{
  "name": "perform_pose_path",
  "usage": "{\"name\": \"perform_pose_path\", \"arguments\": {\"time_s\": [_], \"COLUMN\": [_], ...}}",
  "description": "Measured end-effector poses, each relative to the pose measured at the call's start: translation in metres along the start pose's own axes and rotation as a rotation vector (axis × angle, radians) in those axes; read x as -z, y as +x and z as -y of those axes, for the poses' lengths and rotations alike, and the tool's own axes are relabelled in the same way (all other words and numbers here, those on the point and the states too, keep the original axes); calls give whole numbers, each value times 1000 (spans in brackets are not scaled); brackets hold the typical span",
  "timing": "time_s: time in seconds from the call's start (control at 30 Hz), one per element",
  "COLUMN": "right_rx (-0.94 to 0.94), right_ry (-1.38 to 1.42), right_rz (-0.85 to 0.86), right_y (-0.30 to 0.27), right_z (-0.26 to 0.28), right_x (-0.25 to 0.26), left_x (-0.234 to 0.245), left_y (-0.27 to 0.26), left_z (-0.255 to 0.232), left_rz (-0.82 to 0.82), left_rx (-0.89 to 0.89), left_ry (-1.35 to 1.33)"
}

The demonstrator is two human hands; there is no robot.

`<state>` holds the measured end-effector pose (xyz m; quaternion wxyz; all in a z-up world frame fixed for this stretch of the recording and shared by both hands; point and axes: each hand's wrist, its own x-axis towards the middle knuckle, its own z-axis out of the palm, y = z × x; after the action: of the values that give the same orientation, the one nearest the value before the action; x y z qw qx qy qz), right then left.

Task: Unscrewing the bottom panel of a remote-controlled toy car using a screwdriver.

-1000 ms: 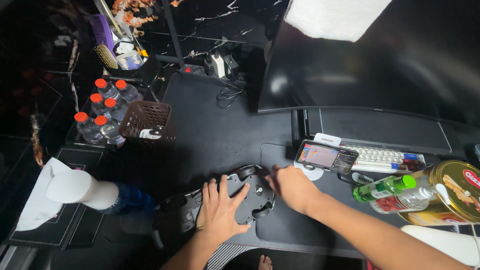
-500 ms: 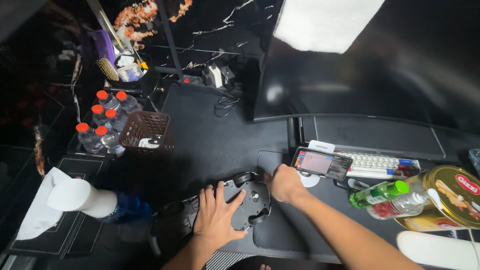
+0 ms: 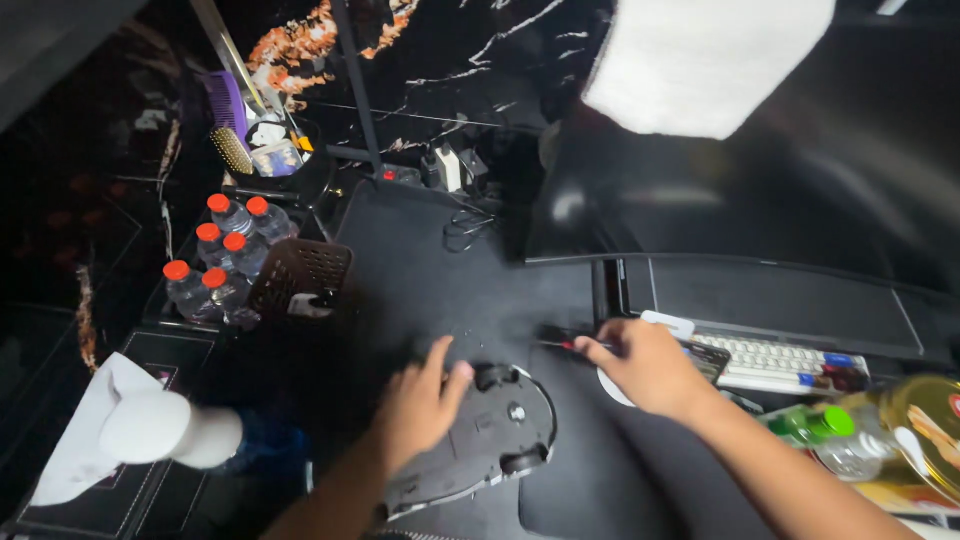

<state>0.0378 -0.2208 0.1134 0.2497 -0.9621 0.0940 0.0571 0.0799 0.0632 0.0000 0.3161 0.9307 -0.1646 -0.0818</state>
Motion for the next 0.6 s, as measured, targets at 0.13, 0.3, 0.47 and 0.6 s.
{"name": "perform_pose_path", "arguments": {"time_s": [0.13, 0.3, 0.47, 0.6], "right_rx": [-109, -119, -126, -166], "right_ry": [107, 235, 313, 343], "right_rz": [8, -27, -16, -10], "right_y": [6, 15, 23, 22], "right_z": [-6, -8, -12, -12], "right_x": [-8, -33, -45, -46], "left_x": [-13, -23, -75, -66], "left_y": [52, 88, 120, 122], "left_z": [41, 35, 61, 51], "left_rz": [18, 11, 31, 115], "left_rx": [14, -45, -141, -16], "left_ry": [-112, -136, 135, 99]}}
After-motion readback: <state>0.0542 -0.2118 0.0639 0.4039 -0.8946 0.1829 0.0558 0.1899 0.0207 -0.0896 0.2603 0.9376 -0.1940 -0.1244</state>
